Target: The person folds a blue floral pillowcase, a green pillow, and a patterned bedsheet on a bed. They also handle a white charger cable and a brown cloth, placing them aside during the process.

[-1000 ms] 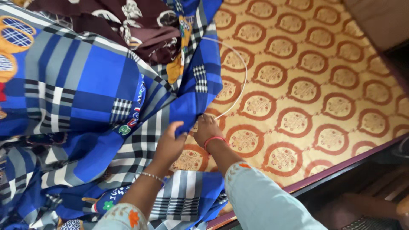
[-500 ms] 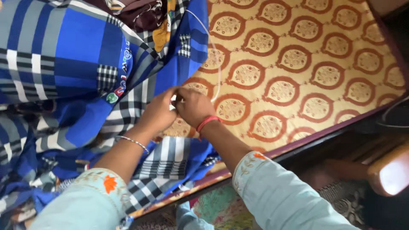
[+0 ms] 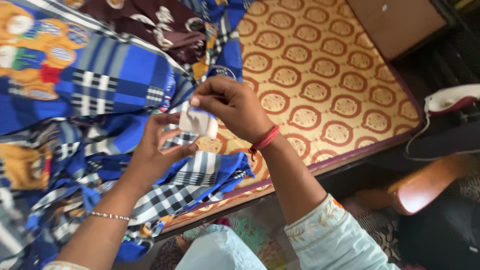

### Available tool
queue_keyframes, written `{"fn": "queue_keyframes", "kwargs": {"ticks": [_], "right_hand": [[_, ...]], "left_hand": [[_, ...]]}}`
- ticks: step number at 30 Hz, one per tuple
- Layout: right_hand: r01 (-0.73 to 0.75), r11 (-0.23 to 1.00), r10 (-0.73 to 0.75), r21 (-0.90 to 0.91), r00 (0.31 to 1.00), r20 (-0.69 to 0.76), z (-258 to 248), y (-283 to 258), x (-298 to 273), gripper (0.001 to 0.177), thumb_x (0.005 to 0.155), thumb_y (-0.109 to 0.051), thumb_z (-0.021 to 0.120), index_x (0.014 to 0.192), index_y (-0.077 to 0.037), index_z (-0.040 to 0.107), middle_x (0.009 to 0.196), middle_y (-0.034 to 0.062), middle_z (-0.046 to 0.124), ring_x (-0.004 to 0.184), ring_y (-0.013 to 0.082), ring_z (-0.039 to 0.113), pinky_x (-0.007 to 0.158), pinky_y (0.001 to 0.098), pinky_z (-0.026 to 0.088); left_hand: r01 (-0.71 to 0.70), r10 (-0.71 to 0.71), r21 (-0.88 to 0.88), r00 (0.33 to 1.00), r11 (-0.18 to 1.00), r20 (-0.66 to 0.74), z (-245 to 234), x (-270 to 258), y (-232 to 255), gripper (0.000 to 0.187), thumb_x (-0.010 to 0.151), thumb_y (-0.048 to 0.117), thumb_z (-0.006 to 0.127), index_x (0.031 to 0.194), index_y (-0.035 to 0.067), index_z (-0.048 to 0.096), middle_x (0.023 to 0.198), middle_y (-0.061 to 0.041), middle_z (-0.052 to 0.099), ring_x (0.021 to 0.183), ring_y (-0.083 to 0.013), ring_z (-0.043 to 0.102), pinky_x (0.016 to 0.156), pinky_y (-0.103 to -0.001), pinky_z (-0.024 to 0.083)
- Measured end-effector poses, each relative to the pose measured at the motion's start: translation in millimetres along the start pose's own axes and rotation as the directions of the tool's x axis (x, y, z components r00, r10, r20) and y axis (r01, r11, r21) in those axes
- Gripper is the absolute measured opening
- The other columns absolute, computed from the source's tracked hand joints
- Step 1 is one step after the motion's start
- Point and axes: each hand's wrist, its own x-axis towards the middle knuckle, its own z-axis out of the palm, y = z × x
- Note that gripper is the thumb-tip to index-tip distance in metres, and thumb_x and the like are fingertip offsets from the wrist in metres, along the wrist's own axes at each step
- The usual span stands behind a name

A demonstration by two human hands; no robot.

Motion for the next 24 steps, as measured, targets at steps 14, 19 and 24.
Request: {"fn": "queue_keyframes", "kwargs": {"ticks": [14,19,24], "right_hand": [[-0.243,0.967,0.245,-0.077,0.969,0.023,121.5,-61.2,-71.2,0.024,0.096,-0.023,0.054,0.107,-0.007,0.068,0.079,0.0005,0.070,0.064,0.0151,0.065,0.055,0.0338,0.052],[0.252,0.878,-0.141,-0.406,0.949,0.282,114.5,-101.4,-92.3,0.025,0.097,-0.029,0.072,0.107,-0.008,0.074,0.091,0.0066,0.074,0.079,0.0146,0.069,0.070,0.0318,0.055],[0.158,0.899,-0.044,-0.408,0.960,0.275,54.2,-139.9,-61.1,0.023,0.081,-0.023,0.085,0.095,-0.006,0.077,0.086,0.0044,0.077,0.078,0.0110,0.070,0.072,0.0282,0.057]], "left_hand": [[-0.179,0.022,-0.676,0.972,0.715,-0.235,8.6,-129.5,148.7,0.051,0.095,0.020,0.065,0.138,0.011,0.040,0.122,-0.014,0.065,0.104,-0.0351,0.073,0.083,-0.046,0.064],[-0.255,0.326,0.215,0.836,0.943,-0.441,-19.1,-125.7,172.6,0.057,0.094,0.018,0.070,0.143,0.014,0.041,0.127,-0.017,0.064,0.114,-0.0370,0.067,0.088,-0.045,0.061],[0.131,0.128,0.729,0.949,0.671,-0.288,-9.8,-136.5,168.9,0.059,0.090,0.030,0.073,0.142,0.019,0.047,0.120,-0.017,0.070,0.109,-0.0371,0.067,0.086,-0.046,0.053]]}}
